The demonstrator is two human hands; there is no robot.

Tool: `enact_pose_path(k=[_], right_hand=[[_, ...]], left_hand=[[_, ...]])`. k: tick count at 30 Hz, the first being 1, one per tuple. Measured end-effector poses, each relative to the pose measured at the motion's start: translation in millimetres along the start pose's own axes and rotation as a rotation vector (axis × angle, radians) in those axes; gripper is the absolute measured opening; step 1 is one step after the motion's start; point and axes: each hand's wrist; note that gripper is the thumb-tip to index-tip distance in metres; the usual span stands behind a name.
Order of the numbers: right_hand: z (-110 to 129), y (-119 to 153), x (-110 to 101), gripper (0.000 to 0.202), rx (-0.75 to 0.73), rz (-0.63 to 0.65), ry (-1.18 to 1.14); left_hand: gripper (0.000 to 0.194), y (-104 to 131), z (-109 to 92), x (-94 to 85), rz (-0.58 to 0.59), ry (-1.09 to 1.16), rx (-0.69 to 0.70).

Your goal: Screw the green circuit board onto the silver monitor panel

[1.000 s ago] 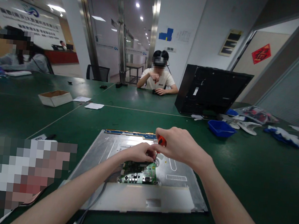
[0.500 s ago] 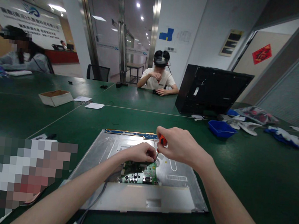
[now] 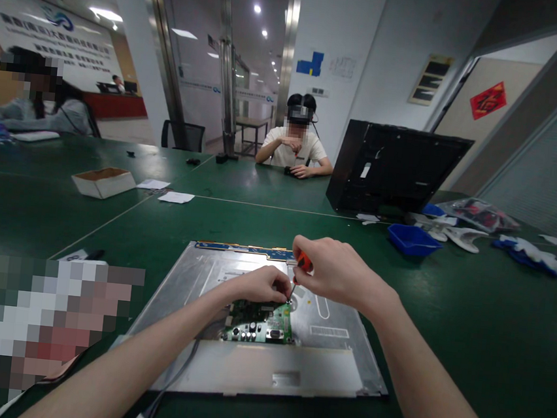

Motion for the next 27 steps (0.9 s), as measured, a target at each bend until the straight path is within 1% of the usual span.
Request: enact_pose_path(k=[2, 6, 10, 12, 15, 17, 21, 23, 27], right_hand=[[-0.4, 1.1, -0.3, 0.016, -0.018, 0.003, -0.024], [-0.9, 1.0, -0.1, 0.018, 0.013, 0.01, 0.007], [-0.8, -0.6, 0.4, 0.03, 0.048, 0.01, 0.023], [-0.6, -0.7, 1.0, 0.029, 0.044, 0.006, 0.04], [0.0, -0.1, 1.6, 0.017, 0.031, -0.007, 0.065], [0.8, 0.6, 1.2, 0.014, 0.015, -0.009, 0.038], [2.8, 1.9, -1.8, 0.016, -0.027, 0.019, -0.033], [3.0, 2.1, -3.3, 0.017, -0.022, 0.031, -0.022], [2.1, 1.2, -4.3, 0.027, 0.015, 0.033, 0.011]], left_hand=[[0.011, -0.2, 1.1, 0.1, 0.006, -0.004, 0.009], [0.011, -0.9, 4.2, 1.4, 0.002, -0.002, -0.008], [0.012, -0.7, 5.0, 1.8, -0.01, -0.015, 0.002], [0.012, -0.4, 3.5, 1.4, -0.007, -0.033, 0.0], [0.012, 0.0, 0.2, 0.5, -0.003, -0.042, -0.004], [0.012, 0.3, -1.8, 0.2, -0.002, -0.033, -0.002], [0.012, 0.4, -4.2, 0.4, 0.001, 0.0, -0.005], [0.013, 0.3, -4.4, 0.8, 0.001, 0.003, -0.005], [0.013, 0.0, -2.9, 1.7, 0.0, 0.003, 0.01]])
Point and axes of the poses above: each hand's wrist, its own y-axis away from the middle knuckle, its own x-axis out of the palm, z = x × y, and after that the axes turned 4 degrees about y, right-handed
